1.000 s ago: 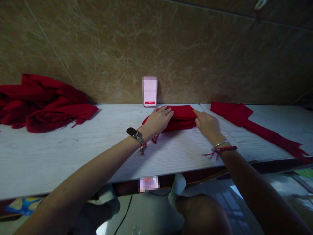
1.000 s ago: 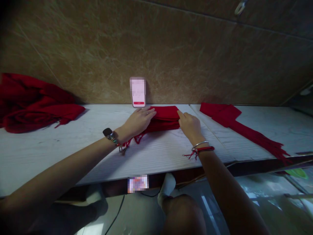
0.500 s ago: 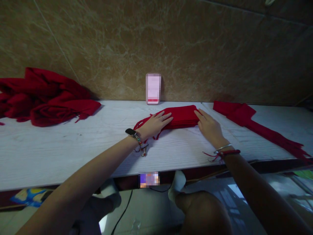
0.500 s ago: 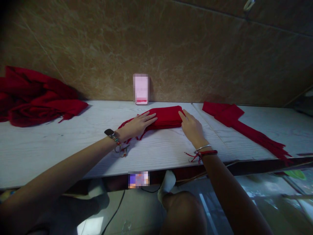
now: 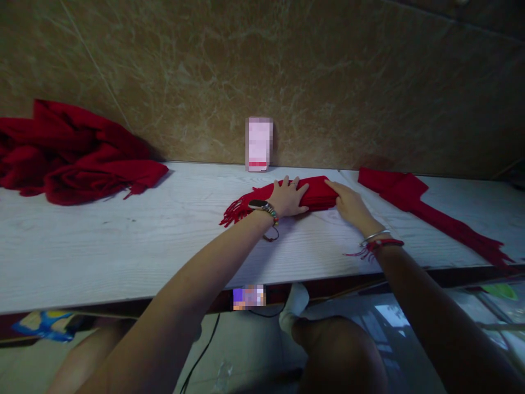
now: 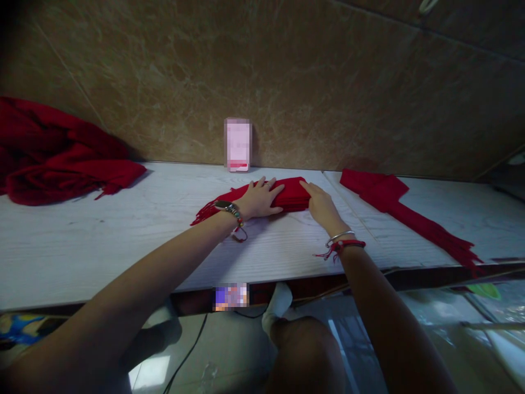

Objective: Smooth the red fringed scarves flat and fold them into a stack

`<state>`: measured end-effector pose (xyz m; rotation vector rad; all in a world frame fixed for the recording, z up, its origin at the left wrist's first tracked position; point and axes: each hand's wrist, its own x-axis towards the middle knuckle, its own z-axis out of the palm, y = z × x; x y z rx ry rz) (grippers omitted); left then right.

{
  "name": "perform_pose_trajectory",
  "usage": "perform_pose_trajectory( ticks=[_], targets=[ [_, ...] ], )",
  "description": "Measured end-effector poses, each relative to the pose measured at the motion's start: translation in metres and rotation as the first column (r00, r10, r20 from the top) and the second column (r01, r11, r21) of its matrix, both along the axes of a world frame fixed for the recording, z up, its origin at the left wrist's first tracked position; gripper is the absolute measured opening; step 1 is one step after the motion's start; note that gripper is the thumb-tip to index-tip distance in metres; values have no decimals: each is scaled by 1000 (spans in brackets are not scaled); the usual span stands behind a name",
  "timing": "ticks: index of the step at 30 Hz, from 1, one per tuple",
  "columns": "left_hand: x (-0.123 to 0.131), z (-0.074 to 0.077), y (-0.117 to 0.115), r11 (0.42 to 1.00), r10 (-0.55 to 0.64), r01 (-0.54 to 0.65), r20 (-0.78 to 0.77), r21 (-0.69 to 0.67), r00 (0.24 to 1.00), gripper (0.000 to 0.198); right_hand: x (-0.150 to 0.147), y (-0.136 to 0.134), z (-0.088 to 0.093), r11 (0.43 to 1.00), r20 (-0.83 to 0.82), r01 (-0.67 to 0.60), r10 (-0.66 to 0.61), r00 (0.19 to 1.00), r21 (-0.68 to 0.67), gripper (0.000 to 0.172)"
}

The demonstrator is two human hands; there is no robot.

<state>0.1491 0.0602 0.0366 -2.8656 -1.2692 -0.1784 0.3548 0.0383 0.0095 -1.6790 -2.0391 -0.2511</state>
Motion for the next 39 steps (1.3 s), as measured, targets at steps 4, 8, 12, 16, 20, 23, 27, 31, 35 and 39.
perform_pose_trajectory(
  ticks=[4,8,12,16,20,23,27,31,35,39],
  targets=[
    [-8,-10,5,999,-25,25,13,41,1000,68,-9,-2,-11,1000,21,5,-5,1000,-21,64],
    [-38,-10,5,995,-70,73,-38,62,997,65,-34,-13,-14,999,42,-18,19,999,-27,62],
    [-88,-12,-7,994,-75,80,-70,80,995,66,-77,-29,-5,992,34,-90,93,995,-88,61],
    [-137,-12,-24,994,-63,66,-39,87,997,70,-127,-47,11,992,64,-108,112,992,-62,59],
    [-165,-5,-32,998,-57,59,63,-31,996,75,-161,-60,23,984,221,-163,145,965,67,57],
    [-176,-6,-35,999,0,8,155,-51,988,73,-171,-65,17,961,300,-272,245,922,52,51],
    [-185,-17,-44,997,11,2,179,-72,984,66,-169,-67,0,971,207,-237,223,953,45,49],
    [-192,-21,-50,998,18,-4,221,-62,975,62,-161,-63,-1,965,77,-251,245,966,74,55],
    [-196,-17,-48,997,33,-16,247,-70,968,62,-157,-53,9,956,-30,-258,264,964,137,56],
    [-190,-13,-50,997,56,-40,258,-66,965,56,-160,-45,12,948,-64,-267,282,957,174,56]
  ],
)
